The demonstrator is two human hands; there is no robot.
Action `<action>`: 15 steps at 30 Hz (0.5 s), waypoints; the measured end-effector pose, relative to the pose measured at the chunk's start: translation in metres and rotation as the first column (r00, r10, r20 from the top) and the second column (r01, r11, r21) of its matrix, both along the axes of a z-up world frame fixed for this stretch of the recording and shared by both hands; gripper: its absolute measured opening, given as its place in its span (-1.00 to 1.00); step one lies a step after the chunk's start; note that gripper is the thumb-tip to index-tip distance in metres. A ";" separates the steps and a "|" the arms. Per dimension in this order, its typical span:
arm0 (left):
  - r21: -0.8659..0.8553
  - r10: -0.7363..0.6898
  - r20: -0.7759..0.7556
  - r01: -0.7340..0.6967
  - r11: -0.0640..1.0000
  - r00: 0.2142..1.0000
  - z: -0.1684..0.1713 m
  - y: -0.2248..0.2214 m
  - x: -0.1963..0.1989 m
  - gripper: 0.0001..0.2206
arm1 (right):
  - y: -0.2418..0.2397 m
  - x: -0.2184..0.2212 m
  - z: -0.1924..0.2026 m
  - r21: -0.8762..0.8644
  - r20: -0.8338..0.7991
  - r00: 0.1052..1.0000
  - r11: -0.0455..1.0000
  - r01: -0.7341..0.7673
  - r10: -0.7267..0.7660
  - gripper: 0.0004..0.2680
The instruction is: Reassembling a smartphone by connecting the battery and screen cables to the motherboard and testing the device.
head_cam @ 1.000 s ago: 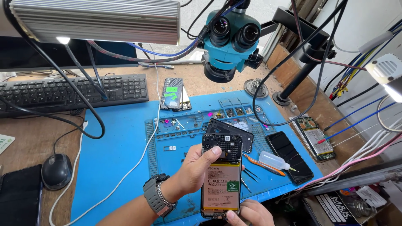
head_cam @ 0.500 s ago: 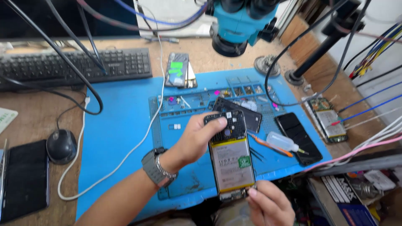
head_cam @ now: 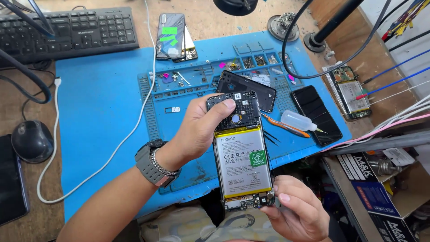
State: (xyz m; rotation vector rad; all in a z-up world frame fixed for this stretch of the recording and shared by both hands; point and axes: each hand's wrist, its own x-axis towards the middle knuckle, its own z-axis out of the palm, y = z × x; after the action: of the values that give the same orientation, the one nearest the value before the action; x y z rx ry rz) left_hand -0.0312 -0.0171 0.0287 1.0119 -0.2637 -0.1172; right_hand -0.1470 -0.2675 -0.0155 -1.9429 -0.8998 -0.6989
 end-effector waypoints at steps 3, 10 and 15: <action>-0.044 -0.030 0.006 0.030 0.999 1.000 0.001 0.001 -0.001 -0.76 | 0.007 0.000 0.005 0.028 0.013 0.999 0.999 0.046 -0.046 -0.71; -0.139 -0.040 0.006 0.040 0.990 0.999 -0.001 -0.001 -0.004 -0.80 | 0.014 0.001 0.010 0.024 0.015 0.993 0.993 0.114 -0.114 -0.73; 0.199 0.022 0.062 -0.034 0.979 0.998 -0.003 -0.005 -0.009 -0.83 | 0.031 0.009 0.021 0.001 -0.092 0.989 0.993 0.116 -0.115 -0.71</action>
State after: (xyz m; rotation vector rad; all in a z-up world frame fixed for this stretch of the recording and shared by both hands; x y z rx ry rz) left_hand -0.0403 -0.0219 0.0259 1.2203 -0.2966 -0.0893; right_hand -0.1376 -0.2363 0.0057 -2.0172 -0.7330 -0.6724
